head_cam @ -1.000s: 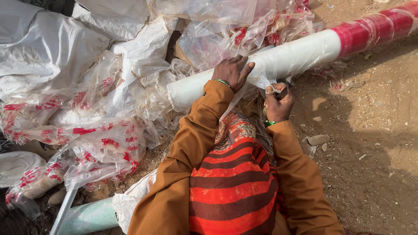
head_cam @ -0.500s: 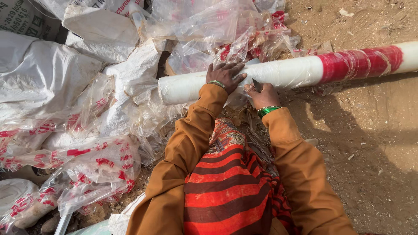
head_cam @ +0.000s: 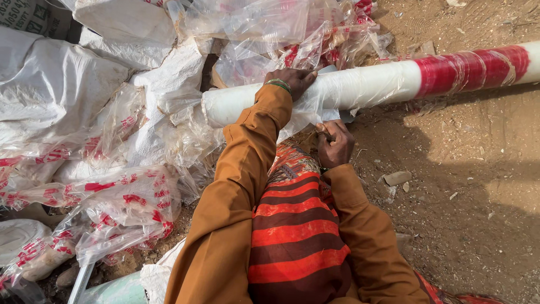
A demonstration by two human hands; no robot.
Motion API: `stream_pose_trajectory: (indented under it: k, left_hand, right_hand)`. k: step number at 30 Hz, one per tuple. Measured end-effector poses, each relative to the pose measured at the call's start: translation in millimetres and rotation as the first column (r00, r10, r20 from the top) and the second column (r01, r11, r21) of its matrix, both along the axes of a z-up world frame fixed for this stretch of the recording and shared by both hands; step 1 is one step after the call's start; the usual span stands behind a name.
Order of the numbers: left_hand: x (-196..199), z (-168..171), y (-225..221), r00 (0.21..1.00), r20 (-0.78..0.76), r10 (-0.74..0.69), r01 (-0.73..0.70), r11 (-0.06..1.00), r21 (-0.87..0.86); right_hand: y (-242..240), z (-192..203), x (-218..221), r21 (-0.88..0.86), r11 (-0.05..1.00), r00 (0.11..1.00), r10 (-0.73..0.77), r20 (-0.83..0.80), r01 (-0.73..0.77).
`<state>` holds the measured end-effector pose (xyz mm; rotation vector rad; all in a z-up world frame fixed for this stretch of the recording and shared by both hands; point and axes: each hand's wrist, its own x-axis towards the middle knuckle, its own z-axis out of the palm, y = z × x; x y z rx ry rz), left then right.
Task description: The person wraps a large white pipe with clear plastic film, using a small blade to cut the material and applying grey tape to the ends. They rotate the pipe by hand on the ground to smooth the wrap.
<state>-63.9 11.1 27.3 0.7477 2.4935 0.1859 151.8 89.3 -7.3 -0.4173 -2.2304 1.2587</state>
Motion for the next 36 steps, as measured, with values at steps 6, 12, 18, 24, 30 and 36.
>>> stream_pose_trajectory:
  k: [6, 12, 18, 24, 30, 36]
  left_hand:
    - [9.0, 5.6, -2.7, 1.000, 0.000, 0.030, -0.030, 0.999, 0.024]
    - [23.7, -11.2, -5.5, 1.000, 0.021, 0.007, -0.008, 0.999, 0.043]
    - [39.6, -14.8, -10.8, 0.973, -0.218, -0.072, 0.094, 0.991, 0.095]
    - [96.0, -7.7, -66.7, 0.942, -0.323, -0.091, 0.174, 0.956, 0.237]
    - [135.0, -28.5, -98.2, 0.766, -0.614, -0.191, 0.277, 0.960, 0.047]
    - [86.9, -27.7, -51.0, 0.919, -0.357, -0.170, 0.148, 0.985, -0.089]
  right_hand:
    - [-7.1, 17.1, 10.9, -0.002, 1.000, 0.996, -0.018, -0.087, 0.018]
    - [-4.7, 3.6, 34.6, -0.030, 0.998, 0.998, -0.062, 0.006, 0.062]
    - [29.7, -27.2, 11.1, -0.014, 0.999, 0.998, 0.048, 0.031, -0.048]
    - [64.7, -61.5, -15.5, -0.110, 0.992, 0.921, 0.094, 0.379, -0.056]
    - [59.9, -65.4, -17.9, -0.082, 0.985, 0.899, 0.174, 0.403, -0.154]
    - [62.6, -74.5, -39.9, -0.144, 0.989, 0.935, 0.090, 0.343, -0.042]
